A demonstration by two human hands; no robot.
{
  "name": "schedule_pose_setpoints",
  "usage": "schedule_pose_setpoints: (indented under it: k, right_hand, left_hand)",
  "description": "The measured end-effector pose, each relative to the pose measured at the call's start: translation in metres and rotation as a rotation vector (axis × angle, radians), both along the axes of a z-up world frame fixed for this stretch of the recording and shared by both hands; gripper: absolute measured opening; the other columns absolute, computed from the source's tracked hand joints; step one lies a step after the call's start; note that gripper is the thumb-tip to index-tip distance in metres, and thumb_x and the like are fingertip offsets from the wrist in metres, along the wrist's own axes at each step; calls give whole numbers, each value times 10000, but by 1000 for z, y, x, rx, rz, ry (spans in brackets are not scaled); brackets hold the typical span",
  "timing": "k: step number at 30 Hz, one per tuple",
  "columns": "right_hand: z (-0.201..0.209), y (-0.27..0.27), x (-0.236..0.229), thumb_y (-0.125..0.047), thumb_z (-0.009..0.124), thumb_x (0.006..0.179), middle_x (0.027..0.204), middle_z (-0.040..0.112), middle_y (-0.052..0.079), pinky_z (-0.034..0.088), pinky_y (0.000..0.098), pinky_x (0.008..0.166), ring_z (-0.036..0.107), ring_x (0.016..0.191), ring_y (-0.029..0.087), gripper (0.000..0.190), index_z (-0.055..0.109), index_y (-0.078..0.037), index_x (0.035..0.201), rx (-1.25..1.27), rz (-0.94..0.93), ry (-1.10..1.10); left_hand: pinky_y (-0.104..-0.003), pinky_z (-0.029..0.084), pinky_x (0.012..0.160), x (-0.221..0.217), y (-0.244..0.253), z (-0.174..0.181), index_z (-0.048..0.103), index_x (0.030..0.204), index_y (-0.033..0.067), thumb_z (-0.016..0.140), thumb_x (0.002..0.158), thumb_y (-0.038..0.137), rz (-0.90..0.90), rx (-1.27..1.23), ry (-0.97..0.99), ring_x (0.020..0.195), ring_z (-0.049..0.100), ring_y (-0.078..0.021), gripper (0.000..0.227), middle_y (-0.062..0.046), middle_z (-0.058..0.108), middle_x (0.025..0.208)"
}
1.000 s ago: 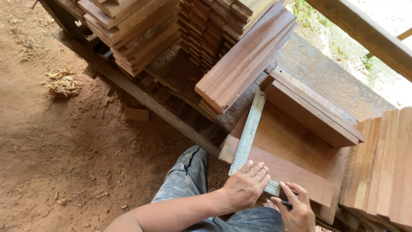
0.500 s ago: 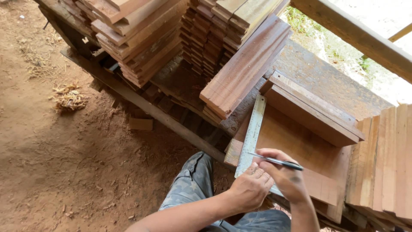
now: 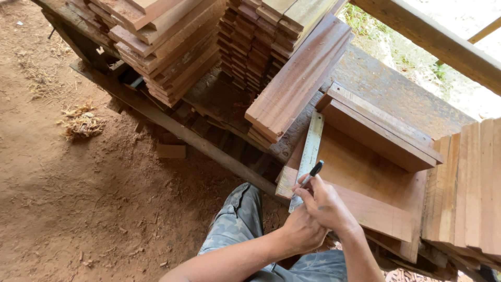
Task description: Marking lines on wooden planks using a square ruler and a marker.
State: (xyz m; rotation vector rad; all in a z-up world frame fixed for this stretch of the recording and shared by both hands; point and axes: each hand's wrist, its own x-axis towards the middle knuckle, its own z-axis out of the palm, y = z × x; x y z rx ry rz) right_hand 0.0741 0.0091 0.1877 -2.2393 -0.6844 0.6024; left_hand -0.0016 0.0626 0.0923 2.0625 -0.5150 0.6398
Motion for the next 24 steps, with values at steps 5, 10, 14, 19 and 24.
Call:
schedule_pose_setpoints:
  k: [5,10,14,19,24]
  right_hand:
    - [1,3,-2,-116,644,915,874,783,81,578,358,668,745,710,219,119,607,-72,1019,6,58,-69]
    - [0,1,-3,-177,624,938,858,788,118,568,406,641,760,684,262,146,592,-112,1065,-119,57,-79]
    - [-3,0,-4,-186,623,932,860,787,131,565,404,658,762,701,282,164,606,-103,1073,-114,83,-134]
    - [-9,-2,-2,-189,635,919,849,782,144,559,414,659,755,701,307,187,610,-106,1085,-116,84,-150]
    - [-4,-3,-5,-159,635,925,813,779,128,556,405,615,746,634,278,156,599,-113,1070,-55,61,-134]
  left_hand:
    - [-512,364,631,-1,-2,-8,619,895,-75,507,906,8,31,6,-90,659,447,-392,140,-295,591,841]
    - [-524,375,663,1,-8,-17,623,915,-99,494,910,19,33,-1,-49,690,464,-406,175,-316,607,870]
    - [-529,362,659,2,-12,-30,625,907,-51,504,907,49,33,91,-35,669,443,-396,157,-277,604,831]
    - [-541,361,659,1,-9,-24,648,928,-76,520,901,46,48,88,-66,664,440,-415,179,-298,616,849]
    - [-524,358,631,0,-8,-25,648,937,-63,526,908,62,41,144,-83,645,443,-394,177,-276,614,828]
